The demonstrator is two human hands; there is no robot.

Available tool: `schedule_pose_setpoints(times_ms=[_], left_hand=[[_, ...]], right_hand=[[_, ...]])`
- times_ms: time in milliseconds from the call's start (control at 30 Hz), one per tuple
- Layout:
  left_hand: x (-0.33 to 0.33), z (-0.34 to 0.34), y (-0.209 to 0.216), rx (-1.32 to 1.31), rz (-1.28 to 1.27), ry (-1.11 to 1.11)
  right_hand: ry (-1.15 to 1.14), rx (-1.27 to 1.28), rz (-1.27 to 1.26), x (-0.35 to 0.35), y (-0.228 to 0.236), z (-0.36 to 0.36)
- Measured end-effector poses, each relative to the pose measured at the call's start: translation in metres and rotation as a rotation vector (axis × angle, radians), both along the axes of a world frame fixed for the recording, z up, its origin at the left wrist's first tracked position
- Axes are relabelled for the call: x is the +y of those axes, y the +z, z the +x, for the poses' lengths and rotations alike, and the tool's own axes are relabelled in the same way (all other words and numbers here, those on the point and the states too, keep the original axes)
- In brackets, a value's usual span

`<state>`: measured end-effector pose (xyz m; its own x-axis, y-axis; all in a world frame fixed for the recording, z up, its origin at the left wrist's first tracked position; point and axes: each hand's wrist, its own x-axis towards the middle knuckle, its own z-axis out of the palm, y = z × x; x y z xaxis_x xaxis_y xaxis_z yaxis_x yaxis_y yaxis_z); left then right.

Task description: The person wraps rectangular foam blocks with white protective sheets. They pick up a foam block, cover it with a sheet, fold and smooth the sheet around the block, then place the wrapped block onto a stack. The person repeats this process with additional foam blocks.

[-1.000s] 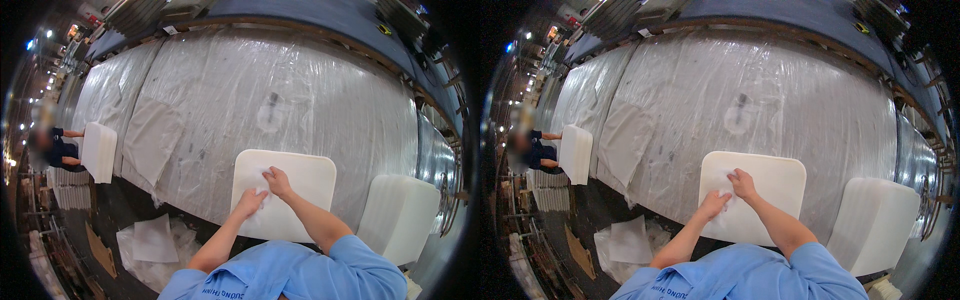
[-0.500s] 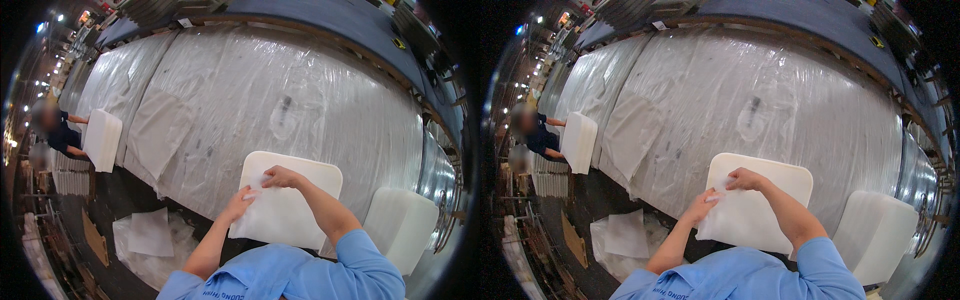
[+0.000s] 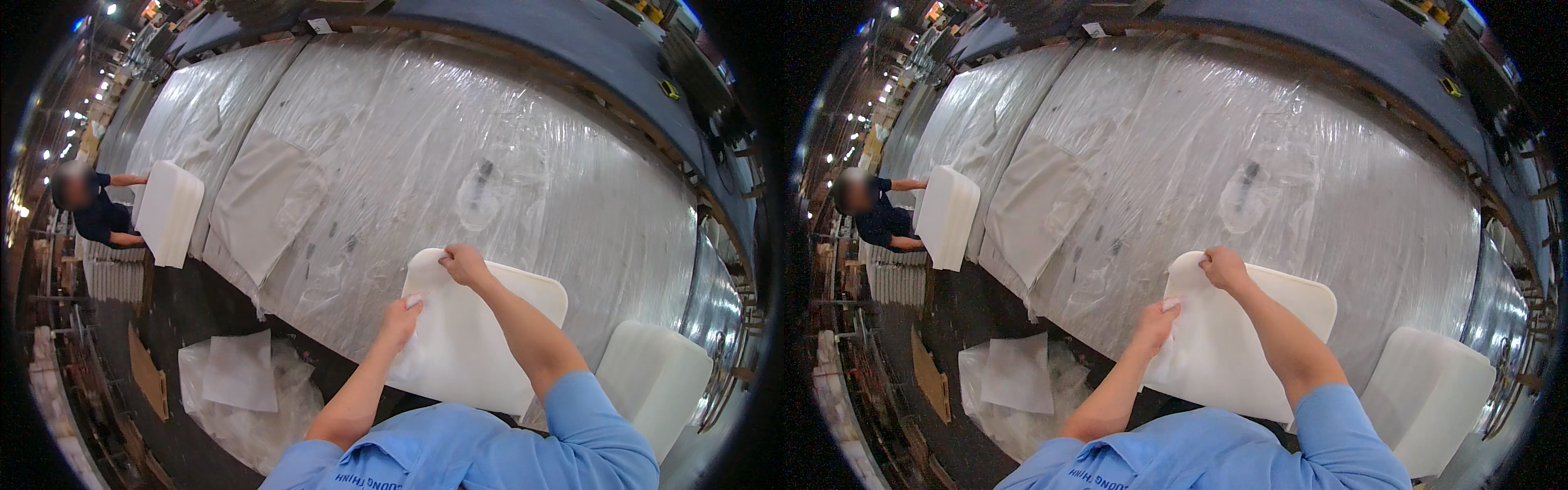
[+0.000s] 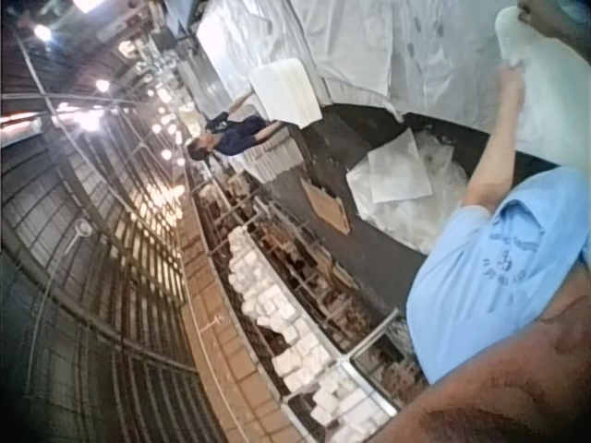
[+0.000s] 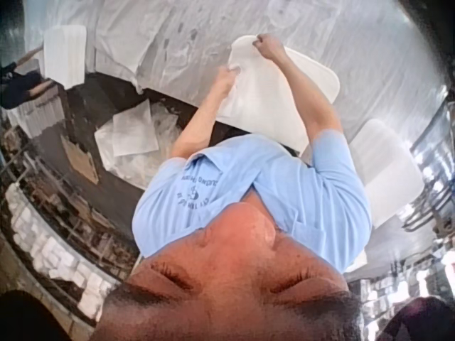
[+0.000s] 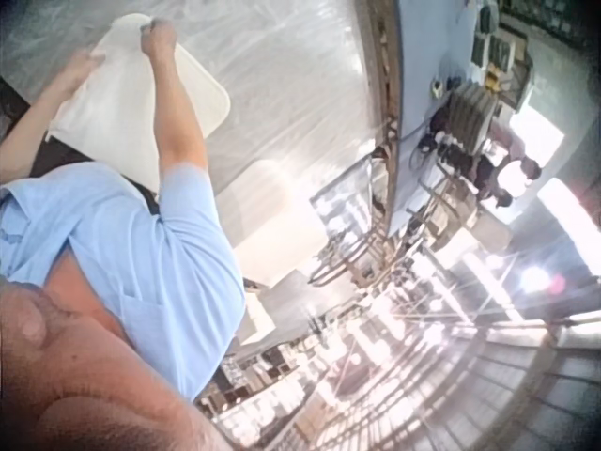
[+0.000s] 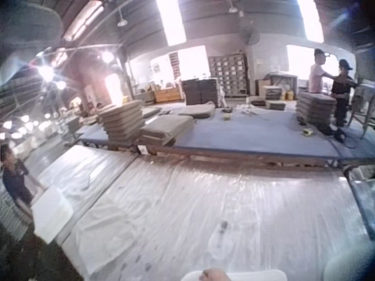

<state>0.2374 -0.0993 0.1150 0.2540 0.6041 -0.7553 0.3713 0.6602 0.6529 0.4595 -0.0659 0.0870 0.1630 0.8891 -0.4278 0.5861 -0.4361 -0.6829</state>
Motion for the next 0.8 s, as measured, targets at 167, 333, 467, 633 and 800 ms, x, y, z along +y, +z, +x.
schedule_pose_setpoints(times_ms=[167, 333, 467, 633, 800], left_hand=[[0.010, 0.009, 0.012, -0.095, -0.106, 0.068], [0.049, 0.022, -0.006, -0.185, -0.168, 0.142], [0.062, 0.033, -0.027, -0.189, -0.231, 0.321], [0.064, 0.025, -0.038, -0.234, -0.244, 0.266], [0.067, 0.016, -0.008, -0.401, -0.333, 0.139]], right_hand=[[0.069, -0.135, 0.005, 0.012, -0.011, -0.001], [0.177, -0.199, 0.062, 0.015, -0.013, -0.001], [0.065, -0.187, 0.120, 0.018, -0.011, 0.007], [-0.164, 0.158, 0.009, 0.031, -0.003, 0.021], [-0.325, 0.653, -0.173, 0.015, -0.023, 0.015]])
